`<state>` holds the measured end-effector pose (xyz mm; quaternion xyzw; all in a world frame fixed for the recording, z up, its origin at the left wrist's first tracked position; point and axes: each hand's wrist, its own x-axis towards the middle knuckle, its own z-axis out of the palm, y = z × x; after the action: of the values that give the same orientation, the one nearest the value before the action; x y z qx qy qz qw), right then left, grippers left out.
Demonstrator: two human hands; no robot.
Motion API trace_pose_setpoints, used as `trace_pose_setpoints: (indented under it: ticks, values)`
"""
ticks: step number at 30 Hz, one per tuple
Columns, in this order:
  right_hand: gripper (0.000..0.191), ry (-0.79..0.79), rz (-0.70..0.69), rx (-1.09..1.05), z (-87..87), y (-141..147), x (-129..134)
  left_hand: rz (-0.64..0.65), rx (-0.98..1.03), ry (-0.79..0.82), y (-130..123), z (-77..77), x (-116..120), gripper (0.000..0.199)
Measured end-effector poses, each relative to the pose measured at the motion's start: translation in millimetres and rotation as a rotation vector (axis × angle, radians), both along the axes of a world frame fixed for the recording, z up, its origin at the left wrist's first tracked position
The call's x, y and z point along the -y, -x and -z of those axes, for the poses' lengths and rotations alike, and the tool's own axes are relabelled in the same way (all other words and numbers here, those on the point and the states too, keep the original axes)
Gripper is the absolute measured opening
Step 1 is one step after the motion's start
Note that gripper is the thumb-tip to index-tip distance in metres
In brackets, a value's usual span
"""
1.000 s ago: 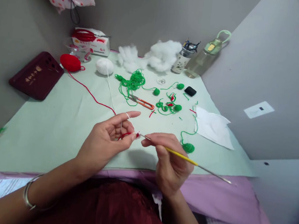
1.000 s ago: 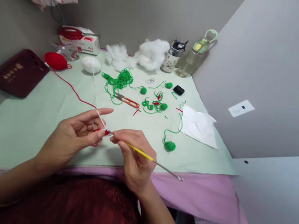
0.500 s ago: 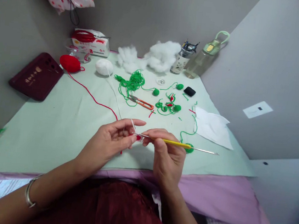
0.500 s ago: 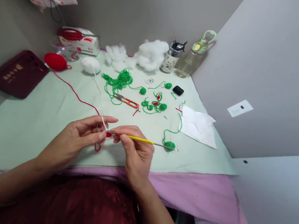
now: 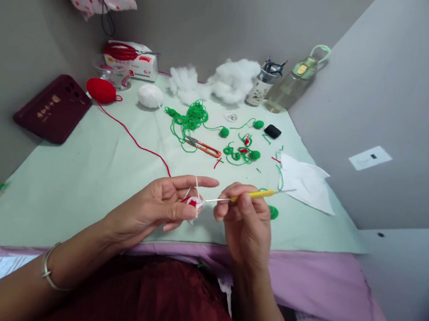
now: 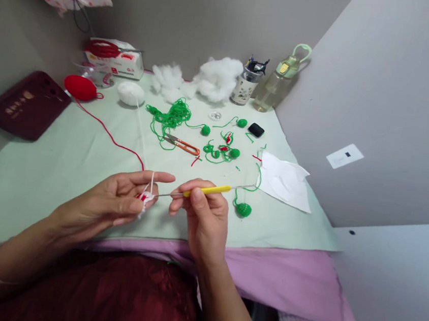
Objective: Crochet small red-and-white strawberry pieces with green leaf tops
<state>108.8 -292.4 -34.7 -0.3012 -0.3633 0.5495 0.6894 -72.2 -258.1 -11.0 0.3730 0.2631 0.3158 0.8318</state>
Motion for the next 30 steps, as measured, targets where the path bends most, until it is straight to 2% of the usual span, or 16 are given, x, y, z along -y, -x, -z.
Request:
trace_pose_setpoints:
  ticks: [5, 10, 13, 18, 23, 25, 27, 30]
  values:
    - [0.013, 0.047, 0.005, -0.04, -2.7, 0, 1, -0.079, -0.048, -0.075, -2, 3.7, 1, 0.037]
    - [0.013, -0.002, 0.068, 0.035, -0.9, 4, -1, -0.131, -0.148, -0.165, -5, 1.2, 4, 0.033]
    - [0.015, -0.018, 0.115, 0.096, 0.7, 6, -2, -0.212, -0.173, -0.189, -5, 0.6, 6, 0.028]
    - [0.016, -0.038, 0.149, 0.119, 4.3, 9, -3, -0.349, -0.213, -0.239, -5, 2.7, 7, 0.049]
    - [0.016, 0.017, -0.017, 0.001, 5.0, 9, -3, -0.228, -0.187, -0.218, -3, 3.7, 6, 0.048]
    - [0.017, 0.02, -0.047, 0.009, 5.5, 11, -2, -0.237, -0.205, -0.22, -5, 3.8, 7, 0.049]
    - [0.016, -0.033, 0.025, 0.121, 6.8, 15, 0, -0.298, -0.232, -0.23, -9, 3.6, 9, 0.052]
    - [0.013, -0.169, 0.288, 0.452, 9.8, 20, 4, -0.369, -0.261, -0.226, -17, 3.1, 13, 0.054]
